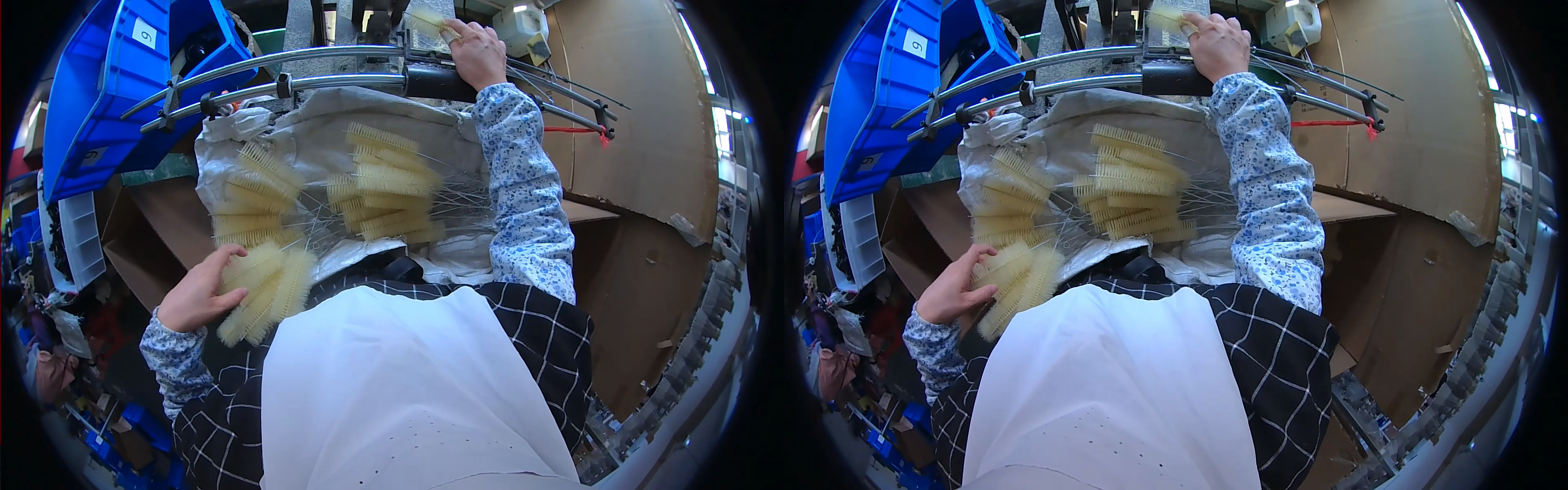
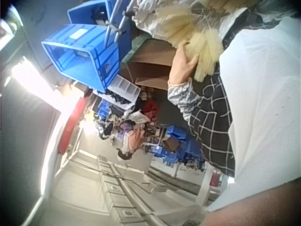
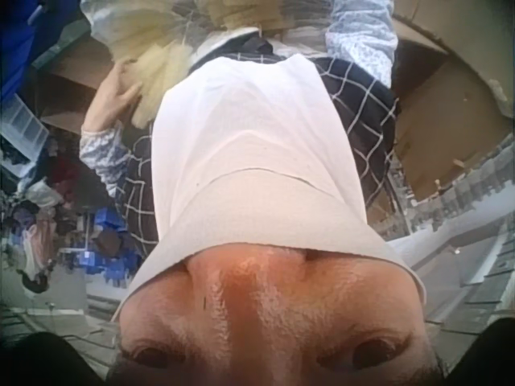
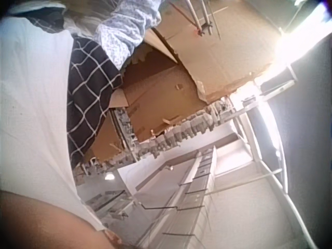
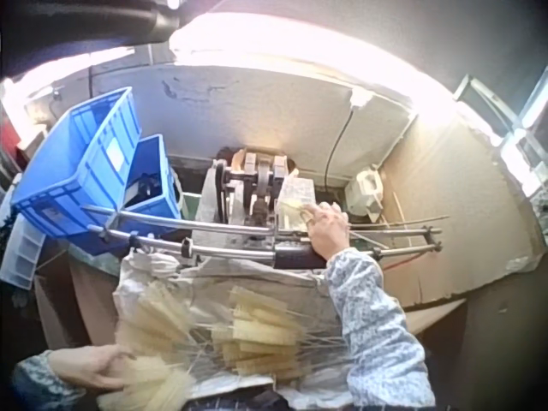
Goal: The person repeatedly picks up a bundle of yellow bristles and a metal wire frame, inserts the bristles into the frame, and secures them using a mechanical press. The person handles the components one at a time, feeding them into the machine and removing the assembled brush.
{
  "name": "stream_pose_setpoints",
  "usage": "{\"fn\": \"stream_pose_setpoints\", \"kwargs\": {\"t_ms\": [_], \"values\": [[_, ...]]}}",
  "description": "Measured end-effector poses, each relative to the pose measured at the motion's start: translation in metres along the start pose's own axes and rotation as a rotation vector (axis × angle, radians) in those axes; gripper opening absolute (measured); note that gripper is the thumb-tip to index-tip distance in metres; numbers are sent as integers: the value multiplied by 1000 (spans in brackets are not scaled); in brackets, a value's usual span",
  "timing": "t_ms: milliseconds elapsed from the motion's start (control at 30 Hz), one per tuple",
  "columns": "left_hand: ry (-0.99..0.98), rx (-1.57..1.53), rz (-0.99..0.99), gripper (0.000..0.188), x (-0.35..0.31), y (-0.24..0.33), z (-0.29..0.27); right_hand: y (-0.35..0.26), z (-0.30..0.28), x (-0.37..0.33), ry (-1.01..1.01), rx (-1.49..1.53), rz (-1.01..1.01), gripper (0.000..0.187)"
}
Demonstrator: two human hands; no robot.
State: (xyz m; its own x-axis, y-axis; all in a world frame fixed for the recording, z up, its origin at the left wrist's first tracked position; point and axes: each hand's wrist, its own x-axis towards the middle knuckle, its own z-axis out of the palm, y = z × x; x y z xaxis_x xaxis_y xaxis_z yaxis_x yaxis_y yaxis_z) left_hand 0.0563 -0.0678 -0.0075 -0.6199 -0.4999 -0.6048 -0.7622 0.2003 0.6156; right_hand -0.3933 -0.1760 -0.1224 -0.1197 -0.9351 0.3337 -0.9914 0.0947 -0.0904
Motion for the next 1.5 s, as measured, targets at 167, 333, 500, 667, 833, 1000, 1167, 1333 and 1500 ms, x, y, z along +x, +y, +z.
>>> {"fn": "stream_pose_setpoints", "kwargs": {"t_ms": [167, 333, 500, 667, 833, 1000, 1167, 1333, 1500], "values": [[90, -116, -168, 24, 0, 19, -23, -6, -7, -2, 4, -69, -1, 27], [347, -242, 85, 22, -9, 13, -30, -4, -4, -1, -15, -28, -1, 27], [615, -338, 202, 26, -28, 12, -40, -5, 4, 12, -157, -57, 46, 28], [621, -391, 323, 30, -18, 11, -47, 1, 6, 29, -151, -62, -62, 29], [613, -405, 351, 29, -14, 6, -47, 24, 9, 5, 135, -58, 35, 39], [646, -397, 317, 31, -17, 8, -51, 35, -3, -7, 35, 48, 211, 40], [665, -388, 367, 32, -7, 4, -51, 37, 4, -7, 117, 179, 180, 33], [712, -420, 412, 30, -8, 13, -56, 7, 6, -3, 121, 163, 157, 31], [735, -404, 373, 31, -15, 8, -53, -44, 16, 5, 77, 141, 165, 26]]}}
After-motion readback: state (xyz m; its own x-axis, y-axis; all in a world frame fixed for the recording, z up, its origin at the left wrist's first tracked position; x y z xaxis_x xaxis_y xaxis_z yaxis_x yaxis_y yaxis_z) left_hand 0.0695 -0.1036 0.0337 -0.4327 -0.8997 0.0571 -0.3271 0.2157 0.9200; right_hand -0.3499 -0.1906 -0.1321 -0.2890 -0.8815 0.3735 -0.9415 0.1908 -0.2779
